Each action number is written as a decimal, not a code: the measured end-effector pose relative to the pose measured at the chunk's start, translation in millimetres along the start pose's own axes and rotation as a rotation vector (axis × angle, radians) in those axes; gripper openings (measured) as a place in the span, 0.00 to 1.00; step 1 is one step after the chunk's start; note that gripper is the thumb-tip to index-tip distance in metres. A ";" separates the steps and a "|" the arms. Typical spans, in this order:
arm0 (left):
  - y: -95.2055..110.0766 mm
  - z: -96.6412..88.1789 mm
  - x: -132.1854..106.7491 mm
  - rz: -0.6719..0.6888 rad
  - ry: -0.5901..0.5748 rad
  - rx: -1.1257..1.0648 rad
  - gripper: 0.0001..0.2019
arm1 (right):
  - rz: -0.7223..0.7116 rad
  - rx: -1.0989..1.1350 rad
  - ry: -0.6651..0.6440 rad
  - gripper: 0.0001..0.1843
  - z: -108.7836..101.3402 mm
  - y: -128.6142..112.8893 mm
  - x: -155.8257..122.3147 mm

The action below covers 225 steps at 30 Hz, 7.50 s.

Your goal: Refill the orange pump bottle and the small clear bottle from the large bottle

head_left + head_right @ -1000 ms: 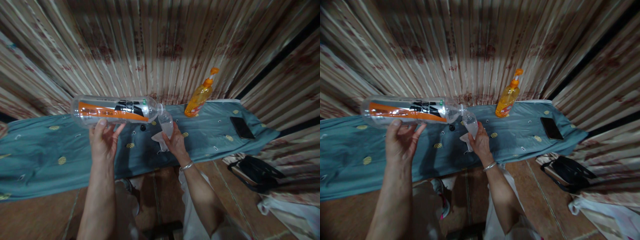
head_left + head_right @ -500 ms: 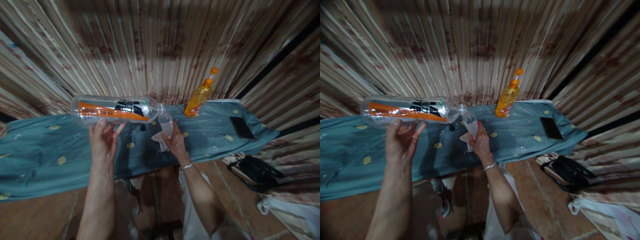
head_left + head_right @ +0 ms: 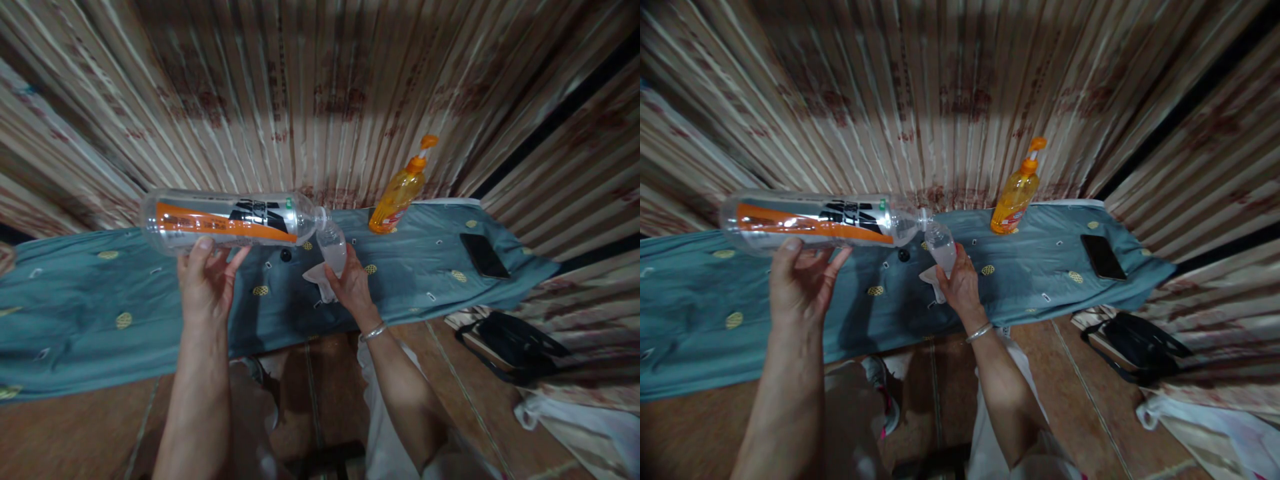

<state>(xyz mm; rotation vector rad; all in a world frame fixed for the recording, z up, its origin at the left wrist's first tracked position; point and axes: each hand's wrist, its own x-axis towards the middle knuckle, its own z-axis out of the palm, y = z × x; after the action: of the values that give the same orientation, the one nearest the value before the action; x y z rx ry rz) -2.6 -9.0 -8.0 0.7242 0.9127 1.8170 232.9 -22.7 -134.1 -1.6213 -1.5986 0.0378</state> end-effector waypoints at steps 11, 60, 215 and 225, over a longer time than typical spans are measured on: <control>-1.9 -3.5 2.7 0.024 -0.002 0.023 0.23 | 0.015 -0.007 -0.003 0.36 0.1 -0.6 0.4; -0.5 -2.7 2.0 0.007 -0.010 0.013 0.23 | 0.007 -0.003 0.011 0.36 0.9 0.3 -0.7; 6.5 -1.2 6.8 0.036 -0.083 0.072 0.19 | -0.008 0.034 -0.003 0.33 -8.7 -4.6 -5.2; 9.8 5.7 4.8 -0.013 -0.002 -0.043 0.25 | 0.011 0.056 -0.011 0.34 -8.9 -5.8 -4.4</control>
<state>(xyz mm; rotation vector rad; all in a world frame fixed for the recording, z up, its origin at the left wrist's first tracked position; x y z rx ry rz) -4.7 -5.8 3.6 0.6915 0.8724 1.8185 232.3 -32.0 -127.3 -1.5896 -1.5834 0.0969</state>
